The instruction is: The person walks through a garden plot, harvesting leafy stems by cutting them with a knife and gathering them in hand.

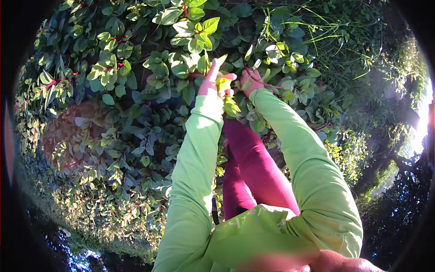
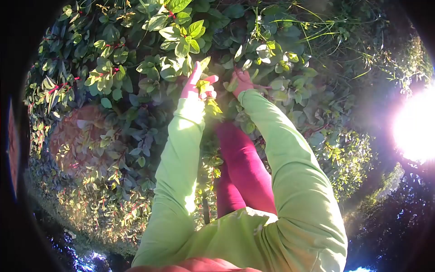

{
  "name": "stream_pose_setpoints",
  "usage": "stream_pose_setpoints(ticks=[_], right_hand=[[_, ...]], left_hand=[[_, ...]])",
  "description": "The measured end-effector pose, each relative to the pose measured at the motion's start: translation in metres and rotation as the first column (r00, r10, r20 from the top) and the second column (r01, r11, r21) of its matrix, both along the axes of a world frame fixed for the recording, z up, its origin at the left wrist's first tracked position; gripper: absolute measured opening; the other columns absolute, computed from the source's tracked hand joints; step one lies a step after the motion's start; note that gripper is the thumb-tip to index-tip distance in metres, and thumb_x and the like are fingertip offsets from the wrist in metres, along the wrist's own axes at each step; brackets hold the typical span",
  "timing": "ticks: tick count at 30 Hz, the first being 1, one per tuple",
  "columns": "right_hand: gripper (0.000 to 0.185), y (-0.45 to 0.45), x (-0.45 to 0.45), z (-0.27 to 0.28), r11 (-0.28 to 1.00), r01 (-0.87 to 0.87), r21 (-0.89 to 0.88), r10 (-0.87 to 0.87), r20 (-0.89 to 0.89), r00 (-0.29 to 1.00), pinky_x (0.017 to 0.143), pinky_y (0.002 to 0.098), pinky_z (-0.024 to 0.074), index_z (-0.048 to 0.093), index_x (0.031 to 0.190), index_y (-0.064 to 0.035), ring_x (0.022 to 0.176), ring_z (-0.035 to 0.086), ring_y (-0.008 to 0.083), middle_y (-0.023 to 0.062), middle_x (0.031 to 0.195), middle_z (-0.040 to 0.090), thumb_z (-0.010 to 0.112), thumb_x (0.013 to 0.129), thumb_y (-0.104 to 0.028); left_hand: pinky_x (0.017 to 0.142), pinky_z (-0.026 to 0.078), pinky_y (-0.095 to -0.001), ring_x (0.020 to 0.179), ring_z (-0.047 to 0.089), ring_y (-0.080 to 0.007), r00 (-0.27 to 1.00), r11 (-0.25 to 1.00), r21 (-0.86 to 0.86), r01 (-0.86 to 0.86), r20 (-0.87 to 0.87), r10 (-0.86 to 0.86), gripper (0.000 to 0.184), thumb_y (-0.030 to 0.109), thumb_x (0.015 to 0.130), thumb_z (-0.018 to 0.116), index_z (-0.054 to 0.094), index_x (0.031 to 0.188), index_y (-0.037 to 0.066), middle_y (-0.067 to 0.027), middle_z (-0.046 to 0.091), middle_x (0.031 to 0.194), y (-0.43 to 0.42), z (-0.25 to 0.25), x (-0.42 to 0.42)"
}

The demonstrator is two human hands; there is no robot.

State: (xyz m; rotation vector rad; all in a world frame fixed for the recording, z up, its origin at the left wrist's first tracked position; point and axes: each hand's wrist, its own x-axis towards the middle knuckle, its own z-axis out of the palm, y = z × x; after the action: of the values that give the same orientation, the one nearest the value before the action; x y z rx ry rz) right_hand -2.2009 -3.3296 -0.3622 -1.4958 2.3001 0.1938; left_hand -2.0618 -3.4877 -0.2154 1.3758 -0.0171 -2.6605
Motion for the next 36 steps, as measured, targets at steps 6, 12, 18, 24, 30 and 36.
stream_pose_setpoints(ticks=[6,12,18,24,30,36], right_hand=[[0.017,0.014,0.033,0.001,0.994,0.097,-0.050,-0.097,0.006,0.995,0.069,0.0389,0.0495,0.059,0.093,-0.0041,0.081,0.061,0.0270,0.0131,0.086,0.062,0.052,0.083,-0.016],[0.019,0.024,0.067,-0.005,0.987,0.139,-0.083,-0.141,-0.016,0.990,0.067,0.0395,0.0509,0.062,0.093,-0.0058,0.079,0.062,0.0271,0.0129,0.087,0.063,0.055,0.082,-0.019],[0.021,0.048,0.086,-0.006,0.977,0.135,-0.164,-0.144,-0.045,0.989,0.065,0.0402,0.0523,0.065,0.093,-0.0075,0.076,0.064,0.0272,0.0127,0.088,0.064,0.058,0.081,-0.023],[0.050,0.019,0.006,0.166,0.745,0.187,0.640,-0.507,0.361,0.783,0.066,0.0346,0.0518,0.048,0.123,-0.0066,0.073,0.063,0.0216,0.0111,0.087,0.064,0.065,0.079,-0.024],[0.051,-0.009,-0.068,0.163,0.758,0.619,0.207,-0.639,0.429,0.639,0.072,0.0380,0.0495,0.046,0.125,-0.0058,0.082,0.062,0.0252,0.0154,0.097,0.061,0.062,0.081,-0.025],[0.044,-0.065,-0.061,0.078,0.877,0.360,0.318,-0.393,0.044,0.918,0.087,0.0408,0.0477,0.053,0.125,-0.0255,0.102,0.058,0.0324,0.0132,0.115,0.059,0.057,0.082,-0.018]], left_hand=[[0.063,0.050,-0.0336,0.073,0.062,-0.0213,0.596,0.506,-0.315,0.803,0.398,-0.697,0.040,0.039,0.079,0.065,0.063,0.110,0.014,-0.0143,0.067,0.090,0.048,-0.050,-0.078],[0.082,0.047,-0.0360,0.093,0.063,-0.0295,0.070,-0.165,-0.290,0.943,0.653,-0.754,0.039,0.040,0.077,0.060,0.068,0.101,0.010,-0.0141,0.066,0.099,0.046,-0.044,-0.074],[0.078,0.048,-0.0380,0.086,0.064,-0.0310,0.233,0.024,-0.284,0.958,0.732,-0.640,0.046,0.044,0.076,0.061,0.066,0.099,0.003,-0.0183,0.066,0.094,0.048,-0.048,-0.049],[0.044,0.046,-0.0285,0.064,0.062,-0.0172,0.966,0.894,-0.369,0.255,0.148,-0.214,0.059,0.010,0.083,0.058,0.035,0.137,0.013,-0.0120,0.065,0.091,0.020,-0.055,0.018],[0.045,0.040,-0.0241,0.048,0.049,-0.0110,0.983,0.982,-0.057,0.179,-0.019,-0.180,0.022,0.012,0.086,0.051,0.062,0.098,-0.003,-0.0062,0.063,0.077,0.026,-0.071,0.055],[0.048,0.037,-0.0216,0.050,0.042,-0.0058,0.979,0.992,0.032,0.120,-0.169,-0.113,0.024,0.012,0.089,0.051,0.059,0.107,-0.001,-0.0001,0.057,0.073,0.028,-0.032,0.048]])
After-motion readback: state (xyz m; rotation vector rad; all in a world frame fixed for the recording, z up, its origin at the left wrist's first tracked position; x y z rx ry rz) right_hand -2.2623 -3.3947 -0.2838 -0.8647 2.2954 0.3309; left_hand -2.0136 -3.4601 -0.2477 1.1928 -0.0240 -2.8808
